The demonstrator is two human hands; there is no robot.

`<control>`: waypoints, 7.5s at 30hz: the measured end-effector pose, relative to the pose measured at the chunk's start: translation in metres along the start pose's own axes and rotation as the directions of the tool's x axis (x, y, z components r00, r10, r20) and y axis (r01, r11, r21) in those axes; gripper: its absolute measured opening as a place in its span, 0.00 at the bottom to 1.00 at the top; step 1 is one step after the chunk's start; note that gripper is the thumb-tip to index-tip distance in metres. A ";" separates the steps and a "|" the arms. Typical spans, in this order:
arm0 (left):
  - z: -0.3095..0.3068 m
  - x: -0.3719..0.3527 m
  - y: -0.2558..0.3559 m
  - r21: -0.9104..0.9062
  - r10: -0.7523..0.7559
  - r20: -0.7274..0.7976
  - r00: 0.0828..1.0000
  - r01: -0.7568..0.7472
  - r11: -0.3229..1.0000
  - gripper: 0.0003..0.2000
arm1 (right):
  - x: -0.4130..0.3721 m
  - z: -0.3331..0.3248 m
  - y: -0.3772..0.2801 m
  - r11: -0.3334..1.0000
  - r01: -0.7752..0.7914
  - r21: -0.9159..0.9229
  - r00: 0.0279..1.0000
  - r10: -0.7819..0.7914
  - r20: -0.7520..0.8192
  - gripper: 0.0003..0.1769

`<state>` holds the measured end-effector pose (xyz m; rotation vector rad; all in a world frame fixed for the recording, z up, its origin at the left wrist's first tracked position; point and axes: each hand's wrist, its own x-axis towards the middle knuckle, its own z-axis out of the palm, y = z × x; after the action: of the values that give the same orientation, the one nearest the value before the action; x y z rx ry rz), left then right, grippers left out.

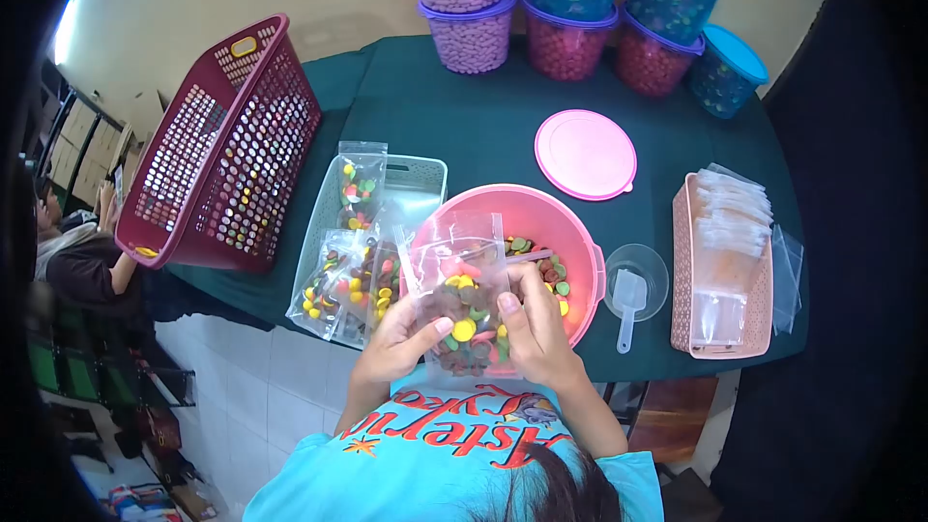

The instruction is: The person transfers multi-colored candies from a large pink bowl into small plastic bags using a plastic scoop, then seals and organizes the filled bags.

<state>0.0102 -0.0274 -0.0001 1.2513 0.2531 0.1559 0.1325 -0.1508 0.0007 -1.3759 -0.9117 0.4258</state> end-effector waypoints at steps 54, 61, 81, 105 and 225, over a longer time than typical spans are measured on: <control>0.003 0.009 -0.008 0.050 0.306 -0.319 0.897 -0.306 0.951 0.09 | -0.013 0.005 0.000 0.901 -0.214 0.378 0.971 0.239 -0.021 0.13; 0.007 0.012 0.004 0.142 0.323 -0.284 0.903 -0.294 0.945 0.07 | -0.020 0.004 -0.003 0.940 -0.154 0.304 0.975 0.194 -0.106 0.13; 0.003 0.002 0.001 0.379 0.473 -0.110 0.874 -0.404 0.833 0.05 | -0.018 0.015 -0.005 0.989 -0.042 0.141 0.993 0.056 -0.099 0.04; -0.070 -0.055 0.018 0.475 0.382 -0.188 0.905 -0.256 0.842 0.03 | -0.008 0.075 -0.017 0.991 0.039 -0.130 0.998 -0.033 0.044 0.03; -0.325 0.134 0.032 0.683 0.589 0.090 0.803 -0.480 0.550 0.11 | -0.002 0.248 0.015 0.949 -0.264 -0.171 0.936 0.210 -0.284 0.18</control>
<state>0.0509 0.3145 -0.0784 2.0517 0.0297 0.7593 -0.0529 0.0113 -0.0298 -1.6988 -0.5829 0.3267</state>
